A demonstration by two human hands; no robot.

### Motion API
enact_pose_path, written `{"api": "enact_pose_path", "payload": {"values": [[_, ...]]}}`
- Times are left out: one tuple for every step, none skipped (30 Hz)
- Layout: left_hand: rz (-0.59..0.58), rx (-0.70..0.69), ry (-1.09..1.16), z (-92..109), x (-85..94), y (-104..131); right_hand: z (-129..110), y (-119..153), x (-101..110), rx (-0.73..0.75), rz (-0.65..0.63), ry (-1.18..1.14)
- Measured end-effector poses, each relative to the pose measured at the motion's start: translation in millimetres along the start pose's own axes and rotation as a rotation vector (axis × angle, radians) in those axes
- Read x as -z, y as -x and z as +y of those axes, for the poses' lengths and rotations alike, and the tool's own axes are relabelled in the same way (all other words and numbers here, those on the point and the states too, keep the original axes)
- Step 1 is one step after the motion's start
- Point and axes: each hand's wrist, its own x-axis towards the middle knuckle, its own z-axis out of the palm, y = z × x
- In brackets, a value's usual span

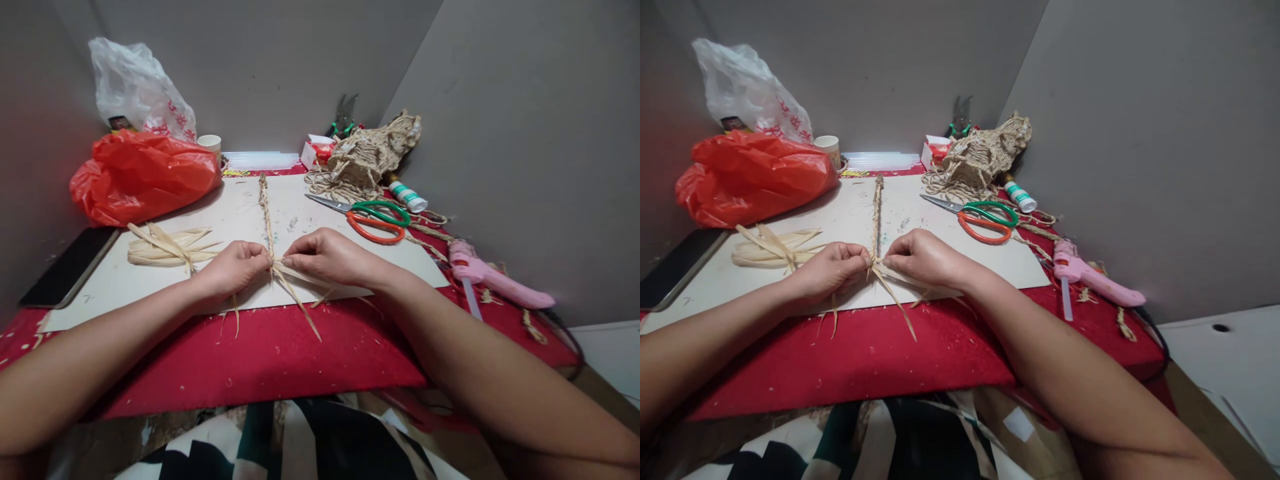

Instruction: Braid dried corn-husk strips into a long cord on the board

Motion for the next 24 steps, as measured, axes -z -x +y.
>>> {"api": "enact_pose_path", "payload": {"values": [[0.022,-0.006,-0.030,1.0,-1.3,0.7,-1.0,1.0,1.1,0.011,-0.007,0.056],[0.040,-0.015,-0.061,1.8,-2.6,1.2,-2.4,2.3,2.1,0.024,-0.011,0.100],[0.054,-0.028,-0.091,2.3,-3.7,1.6,-4.3,3.8,2.5,0.035,-0.016,0.126],[0.063,-0.046,-0.118,2.3,-4.6,1.8,-6.6,5.5,2.3,0.037,-0.029,0.129],[0.069,-0.064,-0.140,1.9,-5.3,1.8,-9.1,7.3,1.2,0.026,-0.054,0.103],[0.072,-0.082,-0.154,0.9,-5.7,1.6,-11.8,9.2,-0.7,-0.002,-0.091,0.049],[0.075,-0.099,-0.156,-0.5,-6.0,1.2,-14.5,11.0,-3.6,-0.046,-0.133,-0.026],[0.075,-0.115,-0.146,-2.3,-6.1,0.7,-17.1,12.7,-7.3,-0.095,-0.171,-0.107],[0.071,-0.130,-0.125,-4.1,-6.1,0.1,-19.7,14.1,-11.6,-0.140,-0.195,-0.186],[0.059,-0.142,-0.100,-5.9,-5.9,-0.6,-22.0,15.3,-16.4,-0.177,-0.197,-0.254],[0.041,-0.153,-0.074,-7.4,-5.8,-1.2,-24.2,16.3,-21.6,-0.204,-0.179,-0.308],[0.023,-0.161,-0.052,-8.6,-5.5,-1.7,-25.9,17.0,-26.9,-0.224,-0.148,-0.351],[0.005,-0.165,-0.032,-9.1,-5.3,-2.0,-27.2,17.5,-32.4,-0.236,-0.113,-0.386],[-0.007,-0.166,-0.013,-9.2,-5.0,-2.1,-27.9,17.9,-38.0,-0.243,-0.078,-0.408],[-0.011,-0.164,0.005,-8.7,-4.9,-1.9,-27.9,18.2,-43.4,-0.239,-0.044,-0.413],[-0.008,-0.156,0.021,-7.8,-4.8,-1.5,-27.3,18.6,-48.7,-0.222,-0.006,-0.402],[0.001,-0.142,0.033,-6.5,-4.9,-0.8,-26.1,18.9,-53.7,-0.193,0.032,-0.377],[0.013,-0.125,0.038,-5.2,-5.0,-0.1,-24.5,19.4,-58.2,-0.162,0.068,-0.343],[0.024,-0.108,0.036,-3.8,-5.3,0.8,-22.7,19.8,-61.9,-0.135,0.100,-0.305],[0.034,-0.095,0.030,-2.6,-5.5,1.7,-20.9,20.3,-64.8,-0.117,0.124,-0.271],[0.040,-0.088,0.025,-1.7,-5.7,2.6,-19.5,20.7,-66.8,-0.109,0.139,-0.242],[0.040,-0.089,0.025,-1.0,-5.9,3.4,-18.4,21.0,-67.8,-0.105,0.145,-0.215],[0.036,-0.094,0.029,-0.6,-6.0,4.3,-17.7,21.2,-68.1,-0.100,0.145,-0.188],[0.029,-0.100,0.035,-0.4,-5.9,5.0,-17.5,21.3,-67.8,-0.091,0.147,-0.157]]}}
